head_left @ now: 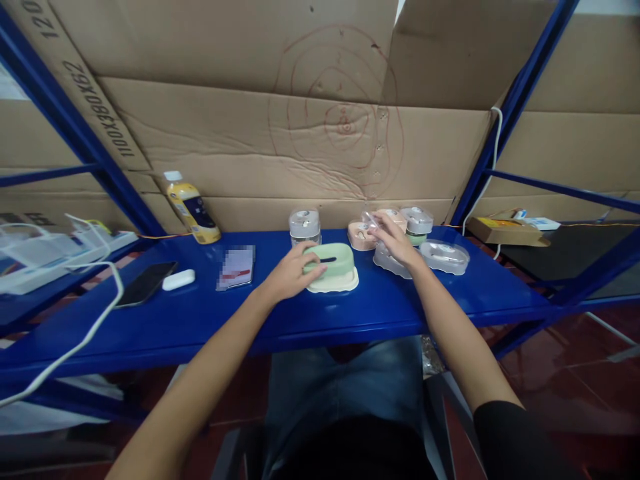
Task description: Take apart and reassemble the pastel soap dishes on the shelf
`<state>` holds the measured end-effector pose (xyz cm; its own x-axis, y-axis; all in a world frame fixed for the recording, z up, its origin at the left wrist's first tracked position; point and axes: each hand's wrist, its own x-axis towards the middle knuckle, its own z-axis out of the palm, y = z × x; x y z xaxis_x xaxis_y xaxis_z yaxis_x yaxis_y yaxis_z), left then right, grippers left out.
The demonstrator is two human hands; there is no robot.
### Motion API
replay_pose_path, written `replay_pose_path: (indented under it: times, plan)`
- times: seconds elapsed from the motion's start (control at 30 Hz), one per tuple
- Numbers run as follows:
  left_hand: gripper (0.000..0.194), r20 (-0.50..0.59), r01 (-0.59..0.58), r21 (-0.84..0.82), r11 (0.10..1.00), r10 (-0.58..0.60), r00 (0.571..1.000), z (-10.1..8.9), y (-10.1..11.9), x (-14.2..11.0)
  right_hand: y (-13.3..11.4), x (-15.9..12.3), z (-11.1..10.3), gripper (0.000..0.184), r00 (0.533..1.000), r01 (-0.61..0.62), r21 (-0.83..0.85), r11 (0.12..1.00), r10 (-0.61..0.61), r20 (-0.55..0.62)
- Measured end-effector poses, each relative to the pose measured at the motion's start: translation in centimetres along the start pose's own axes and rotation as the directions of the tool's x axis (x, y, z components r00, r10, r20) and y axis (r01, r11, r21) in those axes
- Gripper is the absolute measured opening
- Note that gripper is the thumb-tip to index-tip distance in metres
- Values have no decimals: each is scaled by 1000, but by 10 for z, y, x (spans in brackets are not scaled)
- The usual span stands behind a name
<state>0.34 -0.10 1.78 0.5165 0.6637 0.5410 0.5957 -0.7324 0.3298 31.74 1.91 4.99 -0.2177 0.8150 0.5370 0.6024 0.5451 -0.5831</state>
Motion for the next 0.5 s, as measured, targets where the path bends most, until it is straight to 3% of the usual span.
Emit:
replay_pose_path:
  times: [0.07,0.13,0.33,0.5]
  plan:
    - [35,123,-37,-2,999,37,992,2,7,-2,-4,-3,1,58,998,35,86,996,-39,41]
    - [36,159,-47,-15,999,48,986,6,11,-3,-9,-6,3,64,988,76,172,982,-97,119]
    - [82,89,95,-140,985,-83,993,18,0,-1,-20,-9,20,72,901,244,161,956,-285,329]
    - [108,80,151,-294,944,-134,988,24,-7,2,-23,-3,39,76,854,314,67,947,-313,416]
